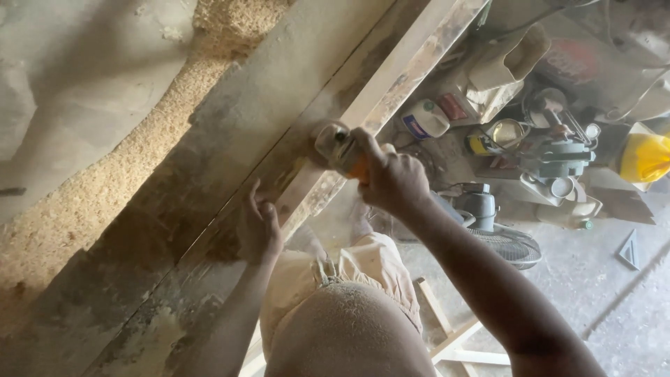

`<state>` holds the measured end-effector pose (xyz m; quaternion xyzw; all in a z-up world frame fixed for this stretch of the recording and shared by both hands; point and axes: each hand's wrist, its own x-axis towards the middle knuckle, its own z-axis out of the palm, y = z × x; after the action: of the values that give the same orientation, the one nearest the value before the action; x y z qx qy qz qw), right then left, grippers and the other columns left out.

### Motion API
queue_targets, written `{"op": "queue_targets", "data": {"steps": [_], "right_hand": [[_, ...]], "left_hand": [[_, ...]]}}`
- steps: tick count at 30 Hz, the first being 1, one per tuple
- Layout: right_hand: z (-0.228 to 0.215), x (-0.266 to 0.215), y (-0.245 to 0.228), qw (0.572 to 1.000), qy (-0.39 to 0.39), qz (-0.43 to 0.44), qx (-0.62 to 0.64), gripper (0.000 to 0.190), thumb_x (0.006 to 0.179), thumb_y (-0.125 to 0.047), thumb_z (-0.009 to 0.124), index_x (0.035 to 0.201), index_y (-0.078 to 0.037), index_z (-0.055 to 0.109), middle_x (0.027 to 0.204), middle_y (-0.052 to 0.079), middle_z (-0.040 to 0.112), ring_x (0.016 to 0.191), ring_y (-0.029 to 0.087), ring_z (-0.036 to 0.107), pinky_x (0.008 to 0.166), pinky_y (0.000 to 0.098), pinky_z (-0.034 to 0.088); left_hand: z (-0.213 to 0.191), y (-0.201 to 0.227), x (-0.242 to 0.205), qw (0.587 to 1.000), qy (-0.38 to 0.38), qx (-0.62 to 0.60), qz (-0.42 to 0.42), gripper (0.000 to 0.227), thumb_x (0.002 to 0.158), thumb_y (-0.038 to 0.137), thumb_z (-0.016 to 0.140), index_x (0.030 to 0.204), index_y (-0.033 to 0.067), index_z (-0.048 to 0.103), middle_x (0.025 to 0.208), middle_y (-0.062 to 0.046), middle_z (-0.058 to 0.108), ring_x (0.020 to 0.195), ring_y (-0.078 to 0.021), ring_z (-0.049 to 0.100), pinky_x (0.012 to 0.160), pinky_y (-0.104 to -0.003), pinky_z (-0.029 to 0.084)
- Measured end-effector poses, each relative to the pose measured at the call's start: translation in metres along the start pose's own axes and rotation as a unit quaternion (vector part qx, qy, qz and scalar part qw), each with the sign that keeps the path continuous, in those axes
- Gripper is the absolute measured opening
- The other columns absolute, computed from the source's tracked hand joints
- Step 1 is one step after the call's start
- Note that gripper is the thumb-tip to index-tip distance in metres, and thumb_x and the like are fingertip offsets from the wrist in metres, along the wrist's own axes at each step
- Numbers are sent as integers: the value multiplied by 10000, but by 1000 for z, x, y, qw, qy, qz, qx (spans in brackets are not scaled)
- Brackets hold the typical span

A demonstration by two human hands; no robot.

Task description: Sanding a wooden plank using a power angle grinder with a sanding attachment in a workshop.

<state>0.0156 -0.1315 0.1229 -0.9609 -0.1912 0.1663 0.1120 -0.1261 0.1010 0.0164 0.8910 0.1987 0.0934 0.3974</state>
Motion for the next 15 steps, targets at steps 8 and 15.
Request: {"op": "queue_targets", "data": {"steps": [8, 15], "right_hand": [[-55, 54, 86, 996, 27, 79, 0, 862, 706, -211, 747, 1461, -248, 333, 915, 215, 681, 831, 498, 709, 744, 598, 569], [-109, 98, 125, 985, 46, 162, 45, 889, 655, -52, 681, 1407, -293, 272, 1035, 173, 693, 698, 390, 664, 523, 443, 572]], "left_hand": [[13, -39, -8, 998, 4, 66, 3, 843, 977, 696, 203, 1441, 81, 547, 957, -110, 707, 852, -263, 708, 676, -362, 580], [4, 0, -3, 996, -16, 73, -51, 946, 925, 759, 198, 1437, 48, 553, 1061, -145, 716, 1007, -303, 675, 797, -430, 532]]}}
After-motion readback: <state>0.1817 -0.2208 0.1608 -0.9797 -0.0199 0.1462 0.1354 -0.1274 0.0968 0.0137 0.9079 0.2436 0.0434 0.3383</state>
